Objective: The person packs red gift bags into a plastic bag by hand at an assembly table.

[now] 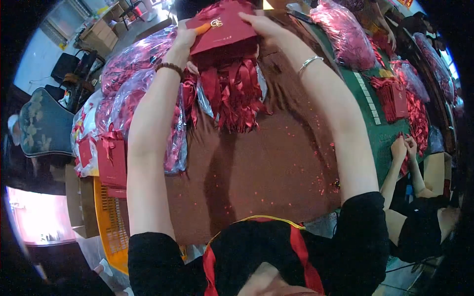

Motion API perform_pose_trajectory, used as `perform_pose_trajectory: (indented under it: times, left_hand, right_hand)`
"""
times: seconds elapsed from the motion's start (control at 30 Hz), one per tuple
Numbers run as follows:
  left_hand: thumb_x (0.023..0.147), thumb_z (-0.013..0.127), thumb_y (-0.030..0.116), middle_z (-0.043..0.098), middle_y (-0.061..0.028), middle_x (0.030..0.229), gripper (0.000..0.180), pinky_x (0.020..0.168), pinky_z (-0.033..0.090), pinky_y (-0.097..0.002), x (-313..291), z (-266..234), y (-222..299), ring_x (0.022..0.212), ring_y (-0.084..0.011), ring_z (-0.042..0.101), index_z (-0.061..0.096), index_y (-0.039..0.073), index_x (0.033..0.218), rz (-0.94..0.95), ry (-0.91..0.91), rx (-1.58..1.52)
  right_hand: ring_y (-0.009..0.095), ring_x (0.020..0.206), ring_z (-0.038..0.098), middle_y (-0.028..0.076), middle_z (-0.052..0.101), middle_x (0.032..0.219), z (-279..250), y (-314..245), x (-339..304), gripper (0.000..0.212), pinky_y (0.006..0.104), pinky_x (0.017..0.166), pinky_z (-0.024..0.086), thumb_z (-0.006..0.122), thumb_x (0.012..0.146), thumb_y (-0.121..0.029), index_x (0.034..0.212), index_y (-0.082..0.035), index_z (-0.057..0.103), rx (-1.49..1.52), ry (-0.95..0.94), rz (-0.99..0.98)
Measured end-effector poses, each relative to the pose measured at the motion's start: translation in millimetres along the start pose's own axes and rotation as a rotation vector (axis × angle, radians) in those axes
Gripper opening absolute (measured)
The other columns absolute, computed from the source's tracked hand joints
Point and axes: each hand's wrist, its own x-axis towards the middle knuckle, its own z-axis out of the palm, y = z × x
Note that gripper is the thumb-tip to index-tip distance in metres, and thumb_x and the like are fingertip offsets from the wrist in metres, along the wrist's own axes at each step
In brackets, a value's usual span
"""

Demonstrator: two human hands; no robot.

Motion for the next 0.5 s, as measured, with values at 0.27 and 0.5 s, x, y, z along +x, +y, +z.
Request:
perform_pose_trajectory:
  times: [0.27, 0.5]
  left_hand:
    - [0.072, 0.071, 0.019, 0.061, -0.0120, 0.088, 0.046, 0.055, 0.051, -0.0295, 5.8, -10.3, -26.8, 0.066, -0.0185, 0.062, 0.049, -0.002, 0.107, -0.036, 0.210, 0.300]
    - [0.076, 0.068, 0.034, 0.064, -0.0067, 0.082, 0.041, 0.057, 0.048, -0.0275, -5.6, 10.0, -9.1, 0.065, -0.0137, 0.060, 0.059, 0.000, 0.098, -0.179, 0.048, 0.469]
  right_hand:
    - [0.028, 0.091, 0.057, 0.019, 0.059, 0.103, -10.1, 40.7, 49.1, 0.043, 0.0368, 0.077, 0.046, 0.058, 0.078, -0.030, 0.103, 0.005, 0.054, -0.621, 0.143, -0.174]
    - [0.033, 0.099, 0.056, 0.021, 0.059, 0.104, -20.9, 52.0, 55.7, 0.050, 0.0352, 0.085, 0.043, 0.049, 0.078, -0.042, 0.101, 0.001, 0.060, -0.730, 0.240, -0.317]
